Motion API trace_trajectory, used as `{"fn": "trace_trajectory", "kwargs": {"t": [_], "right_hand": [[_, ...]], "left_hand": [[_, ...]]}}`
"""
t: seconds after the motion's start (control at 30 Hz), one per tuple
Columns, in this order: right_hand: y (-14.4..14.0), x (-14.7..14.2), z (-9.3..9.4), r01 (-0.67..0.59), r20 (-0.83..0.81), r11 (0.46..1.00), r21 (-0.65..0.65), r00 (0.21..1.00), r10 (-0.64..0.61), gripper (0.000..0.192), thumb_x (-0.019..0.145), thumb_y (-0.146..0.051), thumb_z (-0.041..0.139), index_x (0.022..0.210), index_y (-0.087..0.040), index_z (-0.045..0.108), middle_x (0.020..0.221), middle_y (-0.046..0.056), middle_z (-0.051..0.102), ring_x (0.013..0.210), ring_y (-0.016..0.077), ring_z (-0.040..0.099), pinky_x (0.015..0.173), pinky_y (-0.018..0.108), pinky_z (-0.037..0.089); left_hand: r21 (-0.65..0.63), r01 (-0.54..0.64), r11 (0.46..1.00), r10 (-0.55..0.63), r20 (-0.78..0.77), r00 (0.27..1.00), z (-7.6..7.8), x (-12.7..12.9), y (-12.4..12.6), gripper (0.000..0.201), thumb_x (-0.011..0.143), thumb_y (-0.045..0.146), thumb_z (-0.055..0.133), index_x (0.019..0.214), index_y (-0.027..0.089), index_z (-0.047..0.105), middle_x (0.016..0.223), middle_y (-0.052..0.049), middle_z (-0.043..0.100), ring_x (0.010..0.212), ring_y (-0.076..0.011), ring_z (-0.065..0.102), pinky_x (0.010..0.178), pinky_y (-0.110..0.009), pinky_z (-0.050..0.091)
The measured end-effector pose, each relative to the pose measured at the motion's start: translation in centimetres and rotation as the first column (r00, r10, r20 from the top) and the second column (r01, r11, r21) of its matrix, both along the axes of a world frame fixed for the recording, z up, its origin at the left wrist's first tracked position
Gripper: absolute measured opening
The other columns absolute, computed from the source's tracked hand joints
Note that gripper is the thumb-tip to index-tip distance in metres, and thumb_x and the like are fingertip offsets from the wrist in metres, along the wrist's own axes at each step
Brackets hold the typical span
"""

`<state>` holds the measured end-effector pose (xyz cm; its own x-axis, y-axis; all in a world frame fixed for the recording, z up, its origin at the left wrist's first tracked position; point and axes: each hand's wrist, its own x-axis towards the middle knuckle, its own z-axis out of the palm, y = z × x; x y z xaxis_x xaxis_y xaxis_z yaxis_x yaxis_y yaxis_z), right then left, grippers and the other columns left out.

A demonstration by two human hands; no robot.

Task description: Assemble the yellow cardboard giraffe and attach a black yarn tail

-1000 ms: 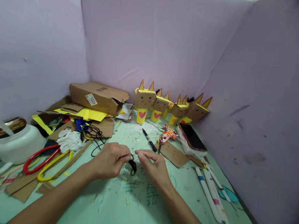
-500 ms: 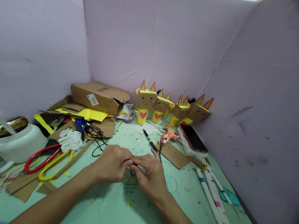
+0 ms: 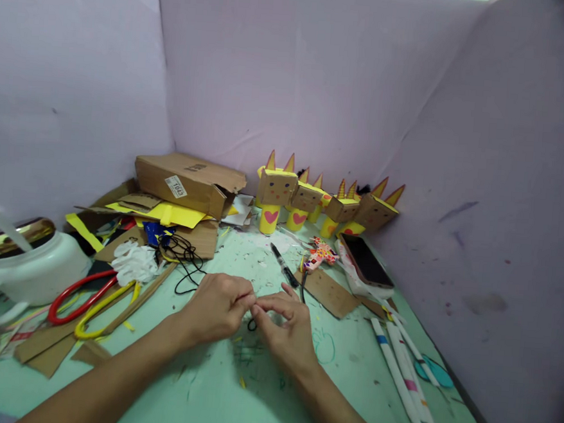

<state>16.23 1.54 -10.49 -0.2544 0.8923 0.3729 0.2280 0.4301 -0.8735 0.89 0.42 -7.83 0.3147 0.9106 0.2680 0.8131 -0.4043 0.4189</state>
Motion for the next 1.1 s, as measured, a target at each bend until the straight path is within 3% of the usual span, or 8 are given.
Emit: {"fn": "trace_trajectory", "kwargs": {"t": [0.1, 0.17, 0.27, 0.37, 0.67, 0.83, 0.93, 1.1], "right_hand": [[0.8, 0.1, -0.2, -0.043, -0.312, 0.936, -0.349, 0.947, -0.072, 0.007, 0.061, -0.027, 0.070, 0.057, -0.021, 0.069, 0.061, 0.002, 0.070, 0.064, 0.0221, 0.063, 0.088, 0.047, 0.039], [1.5, 0.4, -0.5, -0.081, -0.434, 0.897, -0.435, 0.891, -0.130, 0.013, 0.060, -0.033, 0.069, 0.063, -0.020, 0.070, 0.067, 0.005, 0.072, 0.069, 0.0229, 0.063, 0.077, 0.041, 0.046], [2.3, 0.9, -0.6, -0.132, -0.555, 0.881, -0.455, 0.815, -0.165, 0.019, 0.059, -0.039, 0.068, 0.067, -0.022, 0.068, 0.074, 0.003, 0.071, 0.072, 0.0202, 0.063, 0.073, 0.035, 0.047], [2.7, 1.2, -0.3, -0.192, -0.643, 0.873, -0.449, 0.748, -0.166, 0.022, 0.056, -0.042, 0.071, 0.065, -0.023, 0.066, 0.070, 0.001, 0.068, 0.068, 0.0173, 0.062, 0.070, 0.032, 0.048], [2.6, 1.2, 0.3, -0.248, -0.722, 0.851, -0.464, 0.662, -0.201, 0.025, 0.053, -0.040, 0.078, 0.061, -0.021, 0.064, 0.067, -0.002, 0.062, 0.058, 0.0104, 0.051, 0.053, 0.022, 0.041], [2.7, 1.4, 0.5, -0.244, -0.720, 0.831, -0.501, 0.649, -0.244, 0.027, 0.051, -0.037, 0.081, 0.061, -0.019, 0.064, 0.071, -0.003, 0.063, 0.052, 0.0062, 0.043, 0.042, 0.017, 0.030], [2.7, 1.6, 0.5, -0.225, -0.714, 0.820, -0.526, 0.641, -0.282, 0.027, 0.050, -0.035, 0.082, 0.062, -0.019, 0.064, 0.073, -0.002, 0.064, 0.054, 0.0063, 0.046, 0.040, 0.015, 0.029], [2.8, 1.6, 0.7, -0.225, -0.719, 0.809, -0.542, 0.622, -0.309, 0.029, 0.048, -0.034, 0.083, 0.062, -0.018, 0.064, 0.071, -0.002, 0.065, 0.056, 0.0059, 0.051, 0.042, 0.013, 0.034]], "left_hand": [[-0.042, -0.075, 0.996, 0.083, 0.222, 0.971, 0.3, 0.3, 0.0, 0.039, 0.086, 0.034, 0.038, 0.054, 0.016, 0.052, 0.050, 0.002, 0.047, 0.052, -0.0113, 0.043, 0.052, -0.023, 0.030], [-0.099, -0.102, 0.990, 0.134, 0.405, 0.905, 0.3, 0.4, 0.1, 0.034, 0.086, 0.036, 0.038, 0.069, 0.015, 0.060, 0.061, 0.000, 0.056, 0.056, -0.0114, 0.046, 0.054, -0.024, 0.035], [-0.272, 0.050, 0.961, 0.152, 0.671, 0.726, -0.2, 0.9, 0.4, 0.037, 0.079, 0.035, 0.047, 0.108, 0.013, 0.056, 0.101, -0.008, 0.062, 0.052, -0.0076, 0.048, 0.051, -0.024, 0.038], [-0.395, 0.294, 0.870, 0.171, 0.802, 0.572, -1.2, 1.9, 0.6, 0.064, 0.071, 0.036, 0.055, 0.128, 0.013, 0.038, 0.128, -0.018, 0.046, 0.045, -0.0033, 0.047, 0.043, -0.022, 0.035], [-0.454, 0.438, 0.776, 0.231, 0.851, 0.472, -2.6, 3.6, 0.5, 0.082, 0.064, 0.037, 0.065, 0.135, 0.018, 0.028, 0.132, -0.022, 0.038, 0.048, -0.0057, 0.054, 0.039, -0.021, 0.036], [-0.534, 0.391, 0.749, 0.296, 0.798, 0.525, -3.0, 3.8, 0.5, 0.063, 0.063, 0.037, 0.065, 0.119, 0.011, 0.048, 0.079, -0.004, 0.060, 0.039, -0.0050, 0.047, 0.036, -0.018, 0.031], [-0.562, 0.294, 0.773, 0.334, 0.754, 0.565, -2.8, 3.6, 0.5, 0.034, 0.066, 0.038, 0.061, 0.084, 0.009, 0.062, 0.044, 0.007, 0.045, 0.033, -0.0039, 0.035, 0.034, -0.017, 0.023], [-0.541, 0.232, 0.808, 0.332, 0.743, 0.581, -1.6, 3.3, 0.4, 0.028, 0.066, 0.039, 0.062, 0.066, 0.012, 0.061, 0.036, 0.008, 0.040, 0.032, -0.0042, 0.030, 0.035, -0.018, 0.019]]}}
